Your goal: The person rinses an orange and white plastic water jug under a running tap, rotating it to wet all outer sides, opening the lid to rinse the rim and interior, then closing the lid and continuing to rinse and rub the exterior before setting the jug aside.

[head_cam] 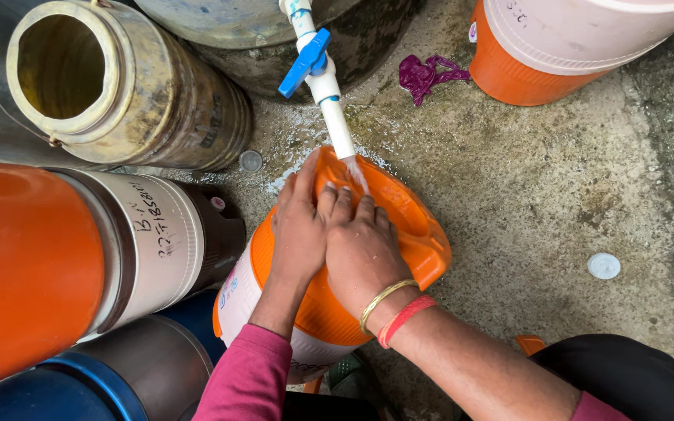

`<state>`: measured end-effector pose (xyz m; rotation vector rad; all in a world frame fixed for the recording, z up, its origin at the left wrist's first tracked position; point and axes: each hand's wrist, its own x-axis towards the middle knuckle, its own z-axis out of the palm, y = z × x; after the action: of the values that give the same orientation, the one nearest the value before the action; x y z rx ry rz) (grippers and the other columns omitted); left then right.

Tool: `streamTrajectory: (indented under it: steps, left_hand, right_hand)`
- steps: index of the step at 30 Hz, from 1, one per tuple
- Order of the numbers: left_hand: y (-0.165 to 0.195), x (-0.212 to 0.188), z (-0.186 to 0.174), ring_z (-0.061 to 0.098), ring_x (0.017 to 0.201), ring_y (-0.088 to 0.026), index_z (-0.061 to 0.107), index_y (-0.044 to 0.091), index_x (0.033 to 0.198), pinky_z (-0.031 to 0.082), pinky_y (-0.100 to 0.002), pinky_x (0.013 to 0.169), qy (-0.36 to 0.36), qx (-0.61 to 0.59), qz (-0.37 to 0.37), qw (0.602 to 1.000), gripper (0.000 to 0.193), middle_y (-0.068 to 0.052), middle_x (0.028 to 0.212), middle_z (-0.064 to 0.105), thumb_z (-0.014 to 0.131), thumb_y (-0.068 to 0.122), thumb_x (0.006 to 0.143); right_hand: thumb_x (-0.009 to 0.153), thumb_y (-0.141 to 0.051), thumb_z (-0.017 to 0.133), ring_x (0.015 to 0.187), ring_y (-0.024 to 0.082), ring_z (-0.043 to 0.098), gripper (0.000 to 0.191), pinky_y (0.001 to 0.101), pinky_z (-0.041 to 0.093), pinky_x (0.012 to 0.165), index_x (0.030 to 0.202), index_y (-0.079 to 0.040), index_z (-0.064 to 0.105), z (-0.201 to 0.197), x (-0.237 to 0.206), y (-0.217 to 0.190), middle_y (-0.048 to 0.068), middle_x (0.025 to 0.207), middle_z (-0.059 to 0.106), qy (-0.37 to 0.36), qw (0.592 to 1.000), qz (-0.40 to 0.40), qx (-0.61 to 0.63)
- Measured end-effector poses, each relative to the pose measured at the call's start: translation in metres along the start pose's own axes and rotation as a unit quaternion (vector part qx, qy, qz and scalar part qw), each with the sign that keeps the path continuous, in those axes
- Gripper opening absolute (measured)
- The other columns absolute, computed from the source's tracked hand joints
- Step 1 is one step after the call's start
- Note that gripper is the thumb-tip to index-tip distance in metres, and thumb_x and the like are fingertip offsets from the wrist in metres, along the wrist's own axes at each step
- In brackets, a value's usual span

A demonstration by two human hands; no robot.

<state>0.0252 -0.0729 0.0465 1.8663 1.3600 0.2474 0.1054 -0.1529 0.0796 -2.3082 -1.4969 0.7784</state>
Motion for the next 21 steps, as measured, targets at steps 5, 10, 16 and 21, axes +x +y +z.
streamTrajectory:
  steps: [5, 10, 16, 21]
  left_hand:
    - [0.003, 0.001, -0.006, 0.046, 0.141, -0.046, 0.066, 0.016, 0.13, 0.039, -0.053, 0.113, 0.047, 0.025, 0.11, 0.993, 0.033, -0.032, 0.145, 0.053, 0.058, 0.029, 0.101]
    - [0.005, 0.002, -0.011, 0.049, 0.135, -0.049, 0.071, 0.011, 0.118, 0.043, -0.052, 0.109, 0.023, 0.013, 0.144, 0.989, 0.025, -0.034, 0.135, 0.058, 0.056, 0.022, 0.101]
    - [0.017, 0.002, -0.019, 0.054, 0.13, -0.052, 0.071, 0.009, 0.113, 0.046, -0.052, 0.108, 0.031, 0.055, 0.181, 0.981, 0.021, -0.034, 0.126, 0.062, 0.057, 0.019, 0.101]
    - [0.022, -0.005, -0.018, 0.063, 0.113, -0.049, 0.068, 0.01, 0.113, 0.05, -0.052, 0.101, -0.023, 0.046, 0.129, 0.99, 0.023, -0.032, 0.119, 0.063, 0.057, 0.022, 0.097]
  right_hand:
    - [0.089, -0.002, 0.052, 0.125, 0.056, 0.05, 0.057, 0.0538, 0.042, 0.105, 0.142, 0.015, 0.039, 0.007, 0.003, 0.003, 0.045, 0.136, 0.047, 0.028, 0.999, -0.02, 0.005]
    - [0.086, -0.007, 0.06, 0.121, 0.051, 0.055, 0.065, 0.0513, 0.044, 0.103, 0.144, 0.013, 0.039, 0.002, 0.006, 0.007, 0.041, 0.135, 0.05, 0.003, 1.0, -0.022, 0.014]
    - [0.071, -0.032, 0.082, 0.121, 0.034, 0.066, 0.077, 0.0412, 0.052, 0.102, 0.136, -0.002, 0.054, -0.014, 0.03, 0.035, 0.021, 0.129, 0.067, -0.103, 0.981, 0.058, 0.155]
    - [0.059, -0.042, 0.09, 0.124, 0.033, 0.064, 0.106, 0.0398, 0.049, 0.104, 0.147, -0.005, 0.044, -0.008, 0.047, 0.062, 0.021, 0.135, 0.062, -0.167, 0.97, 0.058, 0.168]
